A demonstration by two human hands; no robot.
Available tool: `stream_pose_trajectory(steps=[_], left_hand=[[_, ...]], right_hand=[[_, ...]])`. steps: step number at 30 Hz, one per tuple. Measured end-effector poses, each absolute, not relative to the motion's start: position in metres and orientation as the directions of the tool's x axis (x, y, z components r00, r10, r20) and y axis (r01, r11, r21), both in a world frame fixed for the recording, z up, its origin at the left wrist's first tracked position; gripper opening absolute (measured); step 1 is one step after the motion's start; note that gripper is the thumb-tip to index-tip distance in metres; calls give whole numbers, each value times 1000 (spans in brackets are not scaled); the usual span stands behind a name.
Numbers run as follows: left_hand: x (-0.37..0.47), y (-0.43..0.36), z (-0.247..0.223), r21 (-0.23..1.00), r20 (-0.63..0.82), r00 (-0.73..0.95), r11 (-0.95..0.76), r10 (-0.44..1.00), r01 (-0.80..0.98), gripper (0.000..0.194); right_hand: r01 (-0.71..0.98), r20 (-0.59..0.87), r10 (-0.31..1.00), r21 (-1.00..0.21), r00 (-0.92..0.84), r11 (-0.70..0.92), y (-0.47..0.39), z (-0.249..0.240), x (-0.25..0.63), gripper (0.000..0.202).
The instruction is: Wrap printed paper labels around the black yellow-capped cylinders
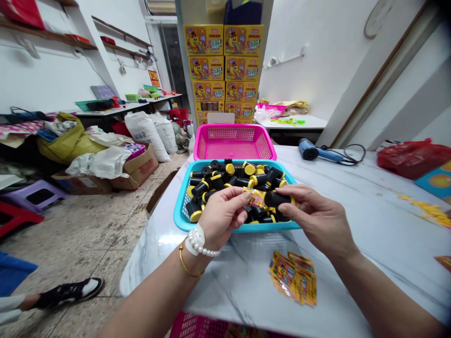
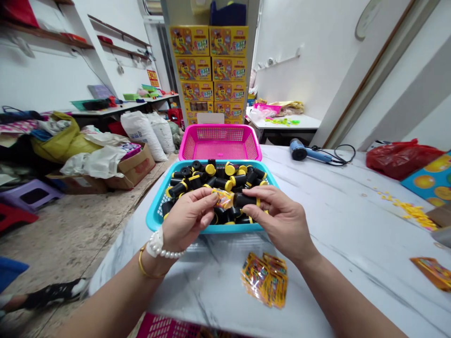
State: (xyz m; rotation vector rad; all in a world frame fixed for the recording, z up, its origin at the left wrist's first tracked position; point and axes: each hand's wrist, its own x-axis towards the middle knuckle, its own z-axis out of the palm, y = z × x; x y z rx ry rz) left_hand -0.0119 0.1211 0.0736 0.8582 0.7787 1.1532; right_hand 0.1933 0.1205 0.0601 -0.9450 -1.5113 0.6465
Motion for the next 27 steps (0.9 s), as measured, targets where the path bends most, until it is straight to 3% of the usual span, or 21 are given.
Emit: stream_pose_trajectory(steps=[4,12,15,17,21,24,27], left_hand=[[-12,121,73,889,-98,228,188,969,-417,21],[-12,122,73,879,-89,253,196,963,-435,23],[-12,121,73,883,-87,274,202,958,-424,23],[-13,120,73,891,-89,284,204,955,-406,24],[-13,117,71,921,-79,308,188,948,-341,26],[-11,115,70,944,-54,317,152,947,-293,30],[-6,113,70,962,7,186,44,982,-268,33]], right_hand=[[220,559,829,-807,-14,548,119,58,196,24],[118,389,920,-912,-55,393,120,51,192,29],[238,466,879,-847,-100,476,119,54,192,34],[349,560,808,-732,-182,585,117,58,193,38],[455,696,685,-549,-215,701,111,64,191,26],[456,727,682,-580,-84,675,108,61,186,18],[365,713,701,-645,-30,672,108,56,183,19]])
